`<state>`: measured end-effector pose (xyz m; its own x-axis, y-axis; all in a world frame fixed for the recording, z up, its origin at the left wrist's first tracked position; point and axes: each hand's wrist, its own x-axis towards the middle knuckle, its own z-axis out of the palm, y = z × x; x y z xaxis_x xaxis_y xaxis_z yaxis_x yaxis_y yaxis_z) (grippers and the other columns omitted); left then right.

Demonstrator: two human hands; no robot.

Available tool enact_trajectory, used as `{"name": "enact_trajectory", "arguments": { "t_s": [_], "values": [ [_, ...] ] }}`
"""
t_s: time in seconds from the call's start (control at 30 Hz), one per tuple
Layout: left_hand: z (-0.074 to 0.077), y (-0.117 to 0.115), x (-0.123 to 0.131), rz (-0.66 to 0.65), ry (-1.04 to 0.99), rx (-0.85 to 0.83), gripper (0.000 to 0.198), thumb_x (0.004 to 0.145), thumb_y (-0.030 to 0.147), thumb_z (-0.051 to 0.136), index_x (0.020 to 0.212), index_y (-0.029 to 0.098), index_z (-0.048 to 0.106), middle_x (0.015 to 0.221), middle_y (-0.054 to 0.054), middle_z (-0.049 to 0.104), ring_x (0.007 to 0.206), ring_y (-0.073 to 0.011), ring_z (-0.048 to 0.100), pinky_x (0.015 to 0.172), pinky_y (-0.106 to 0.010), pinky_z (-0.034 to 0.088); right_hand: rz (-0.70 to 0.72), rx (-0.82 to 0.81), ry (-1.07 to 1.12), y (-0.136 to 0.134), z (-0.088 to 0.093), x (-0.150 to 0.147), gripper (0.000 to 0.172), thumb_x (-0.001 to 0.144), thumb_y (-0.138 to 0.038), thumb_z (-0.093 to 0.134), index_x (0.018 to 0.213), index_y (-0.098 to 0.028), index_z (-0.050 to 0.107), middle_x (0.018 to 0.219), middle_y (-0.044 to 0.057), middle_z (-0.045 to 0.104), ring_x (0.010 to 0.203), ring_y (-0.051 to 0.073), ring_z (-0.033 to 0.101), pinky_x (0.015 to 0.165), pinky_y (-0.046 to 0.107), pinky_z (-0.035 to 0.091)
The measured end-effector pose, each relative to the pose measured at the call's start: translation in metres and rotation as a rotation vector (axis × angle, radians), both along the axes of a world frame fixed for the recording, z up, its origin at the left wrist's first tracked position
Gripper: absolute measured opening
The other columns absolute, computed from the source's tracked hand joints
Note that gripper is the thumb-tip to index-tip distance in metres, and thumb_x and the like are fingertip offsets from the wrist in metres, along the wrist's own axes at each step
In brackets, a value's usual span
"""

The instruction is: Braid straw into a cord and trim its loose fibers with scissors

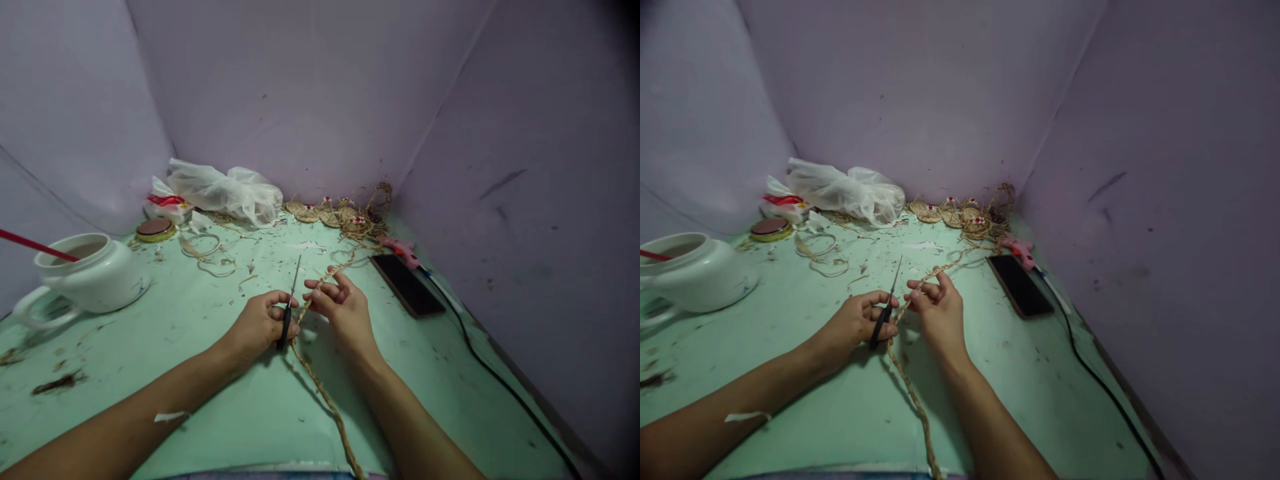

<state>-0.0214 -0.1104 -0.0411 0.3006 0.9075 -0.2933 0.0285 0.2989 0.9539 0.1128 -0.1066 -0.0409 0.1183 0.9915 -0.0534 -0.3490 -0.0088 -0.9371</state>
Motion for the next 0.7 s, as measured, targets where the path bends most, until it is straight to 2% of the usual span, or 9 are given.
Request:
{"name": "enact_trajectory", "arguments": {
  "t_s": [0.1, 0.17, 0.27, 0.33, 0.43, 0.57, 0.7],
  "values": [
    [-0.001, -0.004, 0.002, -0.044, 0.065, 0.033, 0.036, 0.052, 0.018, 0.064, 0.082, 0.016, 0.045, 0.048, 0.007, 0.049, 0.041, -0.0071, 0.043, 0.043, -0.019, 0.032, 0.028, 0.003, -0.001, 0.000, 0.001, 0.001, 0.050, 0.058, -0.021, 0.066, 0.103, -0.017, 0.045, 0.072, 0.000, 0.065, 0.058, 0.014, 0.060, 0.059, 0.029, 0.048],
    [0.000, -0.003, -0.001, -0.090, 0.153, 0.113, 0.030, 0.057, 0.022, 0.062, 0.082, 0.017, 0.046, 0.048, 0.008, 0.046, 0.041, -0.0071, 0.041, 0.043, -0.019, 0.030, 0.044, -0.001, 0.006, 0.001, 0.001, 0.001, 0.051, 0.057, -0.021, 0.066, 0.104, -0.016, 0.045, 0.067, -0.001, 0.064, 0.057, 0.014, 0.059, 0.058, 0.029, 0.048],
    [0.004, 0.001, -0.014, -0.098, 0.487, 0.432, 0.028, 0.062, 0.031, 0.059, 0.087, 0.019, 0.052, 0.056, 0.004, 0.052, 0.051, -0.0106, 0.047, 0.048, -0.021, 0.032, 0.047, -0.005, 0.009, 0.001, 0.003, 0.003, 0.053, 0.056, -0.020, 0.067, 0.104, -0.016, 0.045, 0.064, -0.002, 0.063, 0.057, 0.013, 0.058, 0.058, 0.027, 0.047],
    [0.008, 0.005, -0.023, -0.095, 0.750, 0.677, 0.030, 0.063, 0.030, 0.057, 0.092, 0.022, 0.055, 0.068, 0.001, 0.059, 0.061, -0.0140, 0.052, 0.055, -0.024, 0.034, 0.055, -0.010, 0.007, 0.001, 0.004, 0.003, 0.056, 0.055, -0.020, 0.067, 0.106, -0.015, 0.045, 0.064, -0.002, 0.063, 0.057, 0.012, 0.058, 0.059, 0.027, 0.047],
    [0.009, 0.007, -0.031, -0.138, 0.942, 0.878, 0.036, 0.065, 0.023, 0.051, 0.100, 0.025, 0.055, 0.084, 0.000, 0.064, 0.074, -0.0177, 0.057, 0.063, -0.026, 0.037, 0.076, -0.028, -0.011, 0.001, 0.005, 0.003, 0.063, 0.055, -0.020, 0.068, 0.113, -0.015, 0.044, 0.061, -0.003, 0.062, 0.056, 0.012, 0.057, 0.058, 0.027, 0.046],
    [0.004, 0.006, -0.030, -0.171, 0.980, 0.945, 0.045, 0.066, 0.022, 0.048, 0.111, 0.025, 0.052, 0.095, -0.003, 0.065, 0.083, -0.0195, 0.059, 0.069, -0.028, 0.040, 0.164, -0.019, -0.031, -0.002, 0.004, 0.000, 0.071, 0.055, -0.019, 0.067, 0.120, -0.012, 0.041, 0.058, -0.003, 0.060, 0.057, 0.014, 0.058, 0.059, 0.028, 0.046],
    [0.004, 0.005, -0.029, -0.181, 0.982, 0.930, 0.045, 0.068, 0.020, 0.046, 0.113, 0.025, 0.053, 0.091, -0.003, 0.066, 0.082, -0.0190, 0.060, 0.069, -0.027, 0.041, 0.179, -0.035, -0.036, -0.004, 0.006, -0.002, 0.078, 0.056, -0.019, 0.067, 0.127, -0.010, 0.037, 0.061, -0.001, 0.061, 0.059, 0.014, 0.058, 0.058, 0.027, 0.045]
  ]
}}
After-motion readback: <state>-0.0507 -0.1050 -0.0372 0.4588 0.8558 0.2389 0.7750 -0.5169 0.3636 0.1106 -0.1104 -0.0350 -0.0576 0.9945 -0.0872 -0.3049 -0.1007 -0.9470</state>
